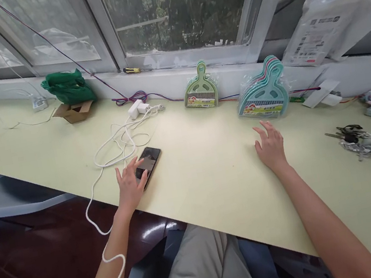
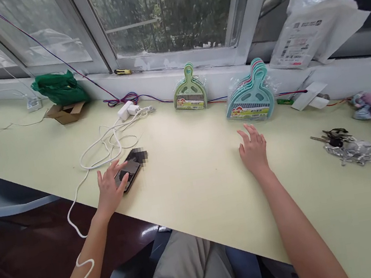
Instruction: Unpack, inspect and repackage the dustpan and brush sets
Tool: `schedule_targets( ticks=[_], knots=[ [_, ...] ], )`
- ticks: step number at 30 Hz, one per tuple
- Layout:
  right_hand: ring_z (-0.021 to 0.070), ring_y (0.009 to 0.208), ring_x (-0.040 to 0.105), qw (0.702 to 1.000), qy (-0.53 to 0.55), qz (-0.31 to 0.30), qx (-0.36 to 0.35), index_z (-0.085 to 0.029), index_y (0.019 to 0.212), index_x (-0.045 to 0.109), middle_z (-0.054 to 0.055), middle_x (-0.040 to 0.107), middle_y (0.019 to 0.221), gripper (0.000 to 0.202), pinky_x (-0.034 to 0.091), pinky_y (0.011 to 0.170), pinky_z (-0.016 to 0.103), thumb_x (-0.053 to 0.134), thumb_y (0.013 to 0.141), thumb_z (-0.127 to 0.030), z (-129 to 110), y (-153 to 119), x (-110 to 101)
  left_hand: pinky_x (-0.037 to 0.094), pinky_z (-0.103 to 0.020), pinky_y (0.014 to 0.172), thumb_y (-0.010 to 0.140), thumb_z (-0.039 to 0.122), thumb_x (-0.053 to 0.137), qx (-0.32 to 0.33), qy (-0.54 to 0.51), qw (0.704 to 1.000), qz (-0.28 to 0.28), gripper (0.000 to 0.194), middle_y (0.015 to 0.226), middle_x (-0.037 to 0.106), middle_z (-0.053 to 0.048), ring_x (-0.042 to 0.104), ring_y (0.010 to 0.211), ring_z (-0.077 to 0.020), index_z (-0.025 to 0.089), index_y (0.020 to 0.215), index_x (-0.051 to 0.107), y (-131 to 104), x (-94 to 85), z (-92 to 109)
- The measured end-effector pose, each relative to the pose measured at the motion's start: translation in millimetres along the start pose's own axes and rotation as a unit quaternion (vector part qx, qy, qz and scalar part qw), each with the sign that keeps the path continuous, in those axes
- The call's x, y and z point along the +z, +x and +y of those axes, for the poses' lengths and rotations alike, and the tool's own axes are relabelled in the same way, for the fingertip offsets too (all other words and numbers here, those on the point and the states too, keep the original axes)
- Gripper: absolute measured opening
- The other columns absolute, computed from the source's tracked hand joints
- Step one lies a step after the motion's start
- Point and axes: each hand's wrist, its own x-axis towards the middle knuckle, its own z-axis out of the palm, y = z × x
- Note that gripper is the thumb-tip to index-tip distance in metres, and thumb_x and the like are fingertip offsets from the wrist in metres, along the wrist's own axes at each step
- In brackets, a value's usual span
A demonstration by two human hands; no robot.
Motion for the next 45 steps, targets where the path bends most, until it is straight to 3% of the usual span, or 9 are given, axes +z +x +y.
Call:
schedule_targets(
  ticks=[6, 21, 26, 31, 34, 40, 45],
  knots=[
    [0.0288, 0.139, 0.026, 1.000, 0.002, 0.002, 0.028, -0.019, 0.142, 0.026, 0.013, 0.034, 0.148, 0.064, 0.030, 0.107, 0.052, 0.045, 0.081, -0.019, 5.0, 1.5, 3.8, 0.001, -0.056, 0.116, 0.094, 0.040, 0.038, 0.032, 0.014, 0.999, 0.009, 0.049, 0.122, 0.066, -0.005, 0.049, 0.125, -0.0231, 0.024, 0.140, 0.031, 2.7, -0.5, -2.4],
    [0.0287, 0.140, 0.025, 0.999, 0.007, -0.009, 0.039, -0.019, 0.142, 0.027, 0.013, 0.032, 0.150, 0.063, 0.031, 0.108, 0.053, 0.045, 0.082, -0.020, 5.7, 1.9, 4.5, -0.002, -0.062, 0.114, 0.092, 0.043, 0.039, 0.049, 0.093, 0.994, -0.020, 0.055, 0.117, 0.068, -0.008, 0.051, 0.121, -0.0274, 0.021, 0.142, 0.032, 10.5, 10.9, 1.6],
    [0.0301, 0.140, 0.025, 0.999, 0.014, -0.009, 0.035, -0.019, 0.142, 0.027, 0.015, 0.032, 0.149, 0.063, 0.030, 0.107, 0.054, 0.045, 0.082, -0.019, 5.0, 2.5, 4.2, 0.004, -0.059, 0.115, 0.091, 0.046, 0.039, -0.015, 0.112, 0.993, 0.028, 0.058, 0.133, 0.056, -0.011, 0.047, 0.125, -0.0296, 0.020, 0.142, 0.032, 11.0, 13.2, 5.9],
    [0.0298, 0.141, 0.024, 0.999, 0.015, -0.017, 0.043, -0.018, 0.141, 0.028, 0.015, 0.031, 0.150, 0.062, 0.029, 0.108, 0.054, 0.044, 0.082, -0.018, 5.1, 2.6, 4.8, 0.019, -0.059, 0.110, 0.082, 0.057, 0.050, -0.107, 0.149, 0.982, -0.031, 0.084, 0.141, 0.046, -0.020, 0.042, 0.128, -0.0371, 0.013, 0.148, 0.020, 19.2, 28.6, 12.7],
    [0.0292, 0.141, 0.023, 0.999, 0.020, -0.016, 0.047, -0.019, 0.141, 0.028, 0.015, 0.031, 0.150, 0.061, 0.029, 0.108, 0.054, 0.044, 0.082, -0.017, 3.8, 3.2, 4.3, 0.025, -0.056, 0.107, 0.080, 0.054, 0.054, -0.131, 0.177, 0.974, -0.054, 0.087, 0.134, 0.051, -0.021, 0.047, 0.123, -0.0380, 0.012, 0.147, 0.021, 30.3, 37.6, 14.0],
    [0.0279, 0.141, 0.023, 0.998, 0.030, -0.016, 0.054, -0.018, 0.140, 0.030, 0.015, 0.032, 0.150, 0.060, 0.028, 0.108, 0.055, 0.043, 0.082, -0.014, -3.0, 4.5, -1.4, 0.038, -0.045, 0.097, 0.073, 0.049, 0.061, -0.147, 0.150, 0.977, -0.039, 0.076, 0.120, 0.061, -0.018, 0.054, 0.114, -0.0369, 0.016, 0.137, 0.035, 55.3, 38.6, 8.0],
    [0.0275, 0.142, 0.023, 0.996, 0.054, -0.015, 0.063, -0.018, 0.139, 0.034, 0.015, 0.033, 0.150, 0.059, 0.026, 0.109, 0.055, 0.042, 0.082, -0.010, -4.5, 4.7, -3.3, 0.037, -0.044, 0.096, 0.069, 0.051, 0.063, -0.155, 0.132, 0.978, -0.038, 0.072, 0.115, 0.063, -0.017, 0.055, 0.112, -0.0371, 0.018, 0.129, 0.039, 69.7, 37.7, 4.1]
  ],
)
